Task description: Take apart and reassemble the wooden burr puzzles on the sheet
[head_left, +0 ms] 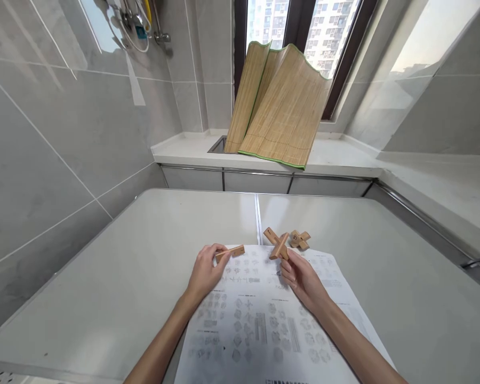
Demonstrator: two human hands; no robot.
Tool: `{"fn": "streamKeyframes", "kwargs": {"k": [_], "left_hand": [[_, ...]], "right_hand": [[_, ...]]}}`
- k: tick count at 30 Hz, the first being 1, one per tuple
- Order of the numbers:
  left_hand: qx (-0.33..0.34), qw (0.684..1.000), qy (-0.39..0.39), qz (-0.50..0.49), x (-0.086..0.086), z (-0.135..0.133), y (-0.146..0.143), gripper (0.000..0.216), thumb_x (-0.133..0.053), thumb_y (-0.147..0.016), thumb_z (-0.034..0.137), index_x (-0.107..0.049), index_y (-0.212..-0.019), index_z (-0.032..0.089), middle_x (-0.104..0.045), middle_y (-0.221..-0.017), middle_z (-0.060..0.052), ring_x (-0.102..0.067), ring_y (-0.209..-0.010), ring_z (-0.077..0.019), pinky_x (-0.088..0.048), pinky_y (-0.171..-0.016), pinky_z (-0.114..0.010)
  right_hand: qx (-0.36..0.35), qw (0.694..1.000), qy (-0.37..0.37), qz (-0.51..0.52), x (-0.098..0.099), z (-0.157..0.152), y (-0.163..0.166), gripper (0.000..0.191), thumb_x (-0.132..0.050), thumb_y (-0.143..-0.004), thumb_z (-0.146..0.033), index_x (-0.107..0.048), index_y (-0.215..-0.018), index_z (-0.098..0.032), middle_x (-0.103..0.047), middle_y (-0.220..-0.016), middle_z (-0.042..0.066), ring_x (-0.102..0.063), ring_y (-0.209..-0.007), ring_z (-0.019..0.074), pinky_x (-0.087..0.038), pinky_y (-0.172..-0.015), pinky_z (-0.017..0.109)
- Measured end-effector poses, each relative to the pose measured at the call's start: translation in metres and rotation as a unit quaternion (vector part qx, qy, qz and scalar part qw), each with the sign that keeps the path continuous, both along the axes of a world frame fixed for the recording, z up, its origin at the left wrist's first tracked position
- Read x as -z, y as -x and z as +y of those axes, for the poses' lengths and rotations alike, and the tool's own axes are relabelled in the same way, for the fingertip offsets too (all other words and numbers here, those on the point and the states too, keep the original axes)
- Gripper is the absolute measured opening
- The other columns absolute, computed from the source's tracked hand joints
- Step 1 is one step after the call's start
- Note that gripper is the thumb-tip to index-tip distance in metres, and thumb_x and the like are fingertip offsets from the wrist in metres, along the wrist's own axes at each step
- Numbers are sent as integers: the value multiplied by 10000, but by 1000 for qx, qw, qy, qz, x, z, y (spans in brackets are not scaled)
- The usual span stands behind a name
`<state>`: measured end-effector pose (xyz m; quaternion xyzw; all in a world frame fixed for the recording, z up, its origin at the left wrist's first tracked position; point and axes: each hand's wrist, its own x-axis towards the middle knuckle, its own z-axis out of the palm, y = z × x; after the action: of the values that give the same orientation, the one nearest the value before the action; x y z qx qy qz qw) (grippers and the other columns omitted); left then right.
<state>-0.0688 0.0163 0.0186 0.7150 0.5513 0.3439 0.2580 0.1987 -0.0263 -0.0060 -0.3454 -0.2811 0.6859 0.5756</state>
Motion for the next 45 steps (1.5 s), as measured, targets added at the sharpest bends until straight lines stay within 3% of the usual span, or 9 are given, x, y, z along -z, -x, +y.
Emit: {"fn": "streamKeyframes", "kwargs": {"k": [6, 16, 20, 22, 24, 29, 35, 41, 45], "left_hand": [[-68, 994, -37, 81, 6, -1, 18, 285, -604, -937, 488, -737, -867, 246, -628, -1281, -89, -424, -1320, -339, -420, -1079, -515], [-132, 980, -71, 131, 11, 0, 23, 276, -601, -933, 478, -688, -893, 219, -590, -1255, -128, -422, -1305, -365, -387, -1097, -580], [-131, 983, -90, 93, -2, -10, 18, 277, -602, -935, 479, -671, -1016, 224, -608, -1267, -121, -465, -1280, -350, -452, -1034, -518], [-109, 992, -55, 41, -12, -19, 9, 297, -572, -958, 505, -658, -1058, 239, -629, -1244, -105, -546, -1189, -313, -515, -896, -418], [-68, 997, 22, -34, -20, -29, -3, 336, -525, -984, 535, -641, -1070, 232, -679, -1004, -70, -627, -892, -235, -511, -807, -361], [24, 965, 153, -211, -21, -51, -41, 494, -486, -973, 625, -568, -1179, 184, -599, -687, 23, -447, -518, -123, -411, -580, -270], [-9, 926, 209, -314, -15, -64, -61, 472, -559, -934, 648, -490, -784, 206, -481, -581, 59, -356, -477, -83, -280, -474, -215], [-9, 888, 289, -358, -11, -76, -55, 444, -574, -939, 626, -522, -850, 194, -516, -600, 69, -256, -407, -42, -147, -415, -198], [4, 880, 306, -363, -8, -83, -52, 443, -592, -934, 618, -549, -848, 185, -554, -608, 50, -323, -423, -48, -192, -419, -193]], "right_hand": [[-11, 1000, 0, 5, -2, 0, 1, 376, -759, -871, -533, -575, -796, -215, -450, -619, -59, -315, -480, 78, -295, -403, 200], [-26, 1000, 4, -6, -6, 1, 2, 395, -726, -890, -569, -596, -822, -202, -511, -638, -43, -347, -480, 79, -310, -428, 211], [-42, 998, -13, -35, -7, -1, 5, 433, -684, -915, -592, -556, -779, -202, -521, -631, -44, -376, -472, 78, -327, -439, 217], [-56, 996, -24, -60, -7, -2, 6, 445, -657, -930, -604, -543, -778, -203, -525, -625, -46, -398, -472, 80, -337, -444, 216], [-75, 993, -43, -82, -7, -3, 8, 455, -628, -946, -613, -535, -777, -201, -528, -616, -48, -407, -468, 80, -347, -448, 216], [-144, 976, -101, -125, -6, -7, 12, 437, -579, -988, -585, -528, -786, -201, -542, -581, -51, -430, -442, 82, -361, -453, 221], [-217, 958, -133, -135, -3, -11, 18, 411, -558, -1003, -575, -539, -849, -194, -572, -604, -48, -505, -443, 89, -404, -463, 224], [-267, 948, -139, -99, -6, -12, 14, 413, -627, -982, -524, -535, -1230, -207, -667, -1068, 73, -688, -718, 150, -507, -510, 231], [-327, 934, -134, -52, -11, -14, 8, 525, -708, -942, -472, -481, -1355, -242, -631, -1222, 115, -732, -847, 203, -541, -538, 240]]}}
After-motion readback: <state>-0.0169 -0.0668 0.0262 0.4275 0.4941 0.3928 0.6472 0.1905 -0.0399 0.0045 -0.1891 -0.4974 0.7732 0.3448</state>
